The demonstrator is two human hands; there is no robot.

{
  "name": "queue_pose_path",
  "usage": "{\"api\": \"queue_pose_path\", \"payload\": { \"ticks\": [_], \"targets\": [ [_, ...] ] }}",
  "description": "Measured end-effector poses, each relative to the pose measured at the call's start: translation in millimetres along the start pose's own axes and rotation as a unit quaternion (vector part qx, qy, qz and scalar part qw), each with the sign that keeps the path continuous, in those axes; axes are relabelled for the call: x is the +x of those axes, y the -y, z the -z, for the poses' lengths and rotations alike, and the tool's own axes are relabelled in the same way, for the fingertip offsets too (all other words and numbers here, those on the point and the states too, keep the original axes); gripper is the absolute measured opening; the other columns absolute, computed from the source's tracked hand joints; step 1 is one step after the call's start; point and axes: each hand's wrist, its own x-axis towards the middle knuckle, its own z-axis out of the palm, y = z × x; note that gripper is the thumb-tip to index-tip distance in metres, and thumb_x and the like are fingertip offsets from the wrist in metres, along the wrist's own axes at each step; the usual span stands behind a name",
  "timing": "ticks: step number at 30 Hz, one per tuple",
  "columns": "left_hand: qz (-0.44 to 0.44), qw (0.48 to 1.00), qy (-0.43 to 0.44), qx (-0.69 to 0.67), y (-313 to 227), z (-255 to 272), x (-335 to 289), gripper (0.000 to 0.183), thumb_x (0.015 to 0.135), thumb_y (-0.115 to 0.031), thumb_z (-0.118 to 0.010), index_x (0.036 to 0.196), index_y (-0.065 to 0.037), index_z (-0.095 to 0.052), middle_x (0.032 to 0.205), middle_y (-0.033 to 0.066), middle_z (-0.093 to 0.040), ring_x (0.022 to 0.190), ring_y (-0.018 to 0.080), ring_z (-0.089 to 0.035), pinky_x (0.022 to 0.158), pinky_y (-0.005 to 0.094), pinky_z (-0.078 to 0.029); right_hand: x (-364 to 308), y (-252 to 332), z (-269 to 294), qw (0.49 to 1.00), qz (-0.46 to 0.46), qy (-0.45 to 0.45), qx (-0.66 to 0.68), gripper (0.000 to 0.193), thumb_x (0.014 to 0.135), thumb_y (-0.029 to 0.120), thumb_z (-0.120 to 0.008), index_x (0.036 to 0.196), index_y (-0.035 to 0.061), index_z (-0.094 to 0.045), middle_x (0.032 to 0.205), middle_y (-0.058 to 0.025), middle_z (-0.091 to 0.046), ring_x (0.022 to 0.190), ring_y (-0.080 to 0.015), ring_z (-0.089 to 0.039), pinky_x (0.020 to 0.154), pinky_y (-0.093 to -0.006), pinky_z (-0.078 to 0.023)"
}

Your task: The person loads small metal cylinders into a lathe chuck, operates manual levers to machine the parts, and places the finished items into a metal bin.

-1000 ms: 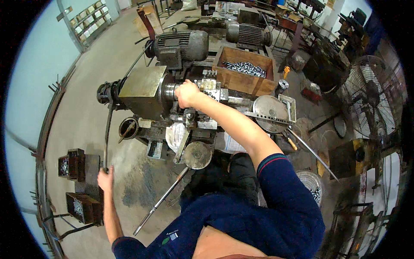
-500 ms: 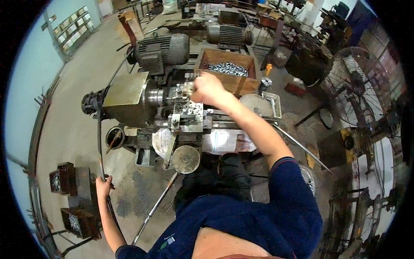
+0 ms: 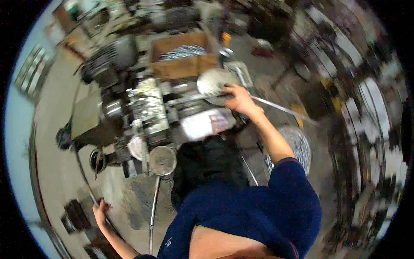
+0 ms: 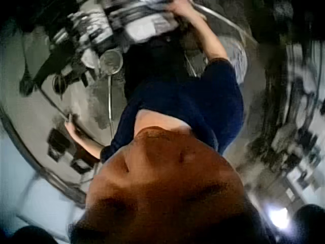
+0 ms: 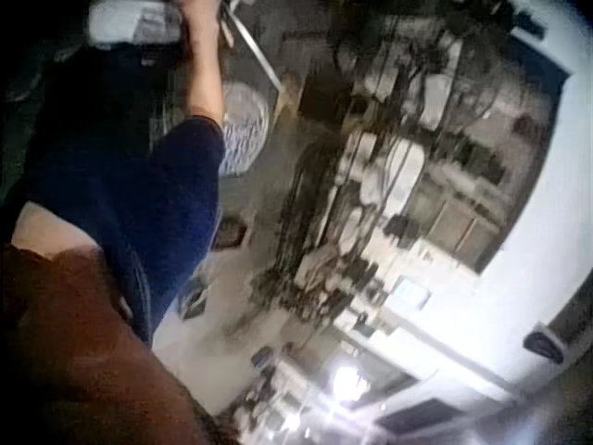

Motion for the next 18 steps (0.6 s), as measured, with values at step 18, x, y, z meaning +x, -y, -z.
{"api": "queue_pose_path", "payload": {
  "ticks": [18],
  "targets": [
    [-0.036, 0.996, 0.0, 0.076, -45.9, -60.6, -81.8, 0.037, 0.091, -0.03, -0.043, 0.11, -0.002, -0.057, 0.106, 0.0156, -0.053, 0.095, 0.0271, -0.051, 0.082, 0.0384, -0.04, -363.4, -184.5, 27.6, 0.765, -0.588, 0.098, -0.243, 0.03, 0.07, 0.025, -0.05, 0.087, 0.0074, -0.068, 0.099, -0.0137, -0.064, 0.093, -0.0286, -0.062, 0.086, -0.0335, -0.048]
  ]
}}
